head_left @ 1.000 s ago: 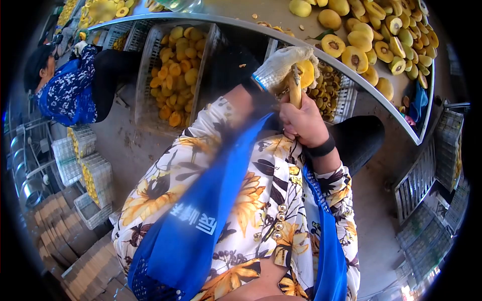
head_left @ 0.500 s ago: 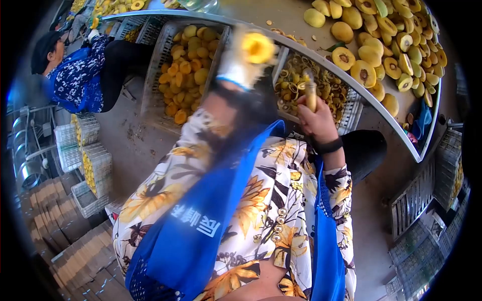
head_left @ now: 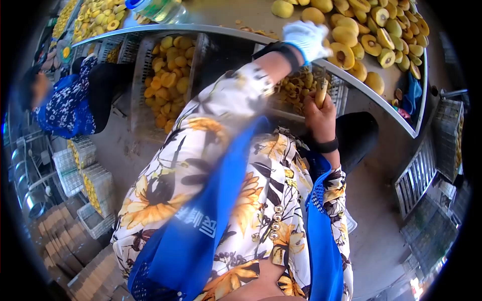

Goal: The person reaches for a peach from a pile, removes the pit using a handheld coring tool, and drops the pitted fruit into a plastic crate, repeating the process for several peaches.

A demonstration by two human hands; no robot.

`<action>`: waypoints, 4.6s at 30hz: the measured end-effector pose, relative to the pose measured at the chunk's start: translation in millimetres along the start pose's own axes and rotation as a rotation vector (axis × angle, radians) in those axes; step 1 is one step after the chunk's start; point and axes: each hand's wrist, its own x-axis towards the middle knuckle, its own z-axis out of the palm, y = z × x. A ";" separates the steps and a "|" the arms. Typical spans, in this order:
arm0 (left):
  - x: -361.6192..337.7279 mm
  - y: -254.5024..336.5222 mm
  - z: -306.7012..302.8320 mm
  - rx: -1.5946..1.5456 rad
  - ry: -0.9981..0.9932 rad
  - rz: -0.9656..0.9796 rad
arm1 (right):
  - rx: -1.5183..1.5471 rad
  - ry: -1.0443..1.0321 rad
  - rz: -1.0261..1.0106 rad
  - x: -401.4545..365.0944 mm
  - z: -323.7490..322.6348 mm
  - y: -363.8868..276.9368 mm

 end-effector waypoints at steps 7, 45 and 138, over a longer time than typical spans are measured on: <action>14.6 -7.2 -3.9 -0.173 -0.037 0.164 | -0.022 0.198 0.010 -8.8 -23.4 -23.2; -117.2 -37.6 18.3 -1.440 0.363 -0.265 | -0.565 -0.118 -0.251 -3.9 42.1 -46.3; -98.1 -58.0 15.7 -1.736 0.090 -0.569 | 0.384 -0.521 0.582 4.9 73.1 -46.3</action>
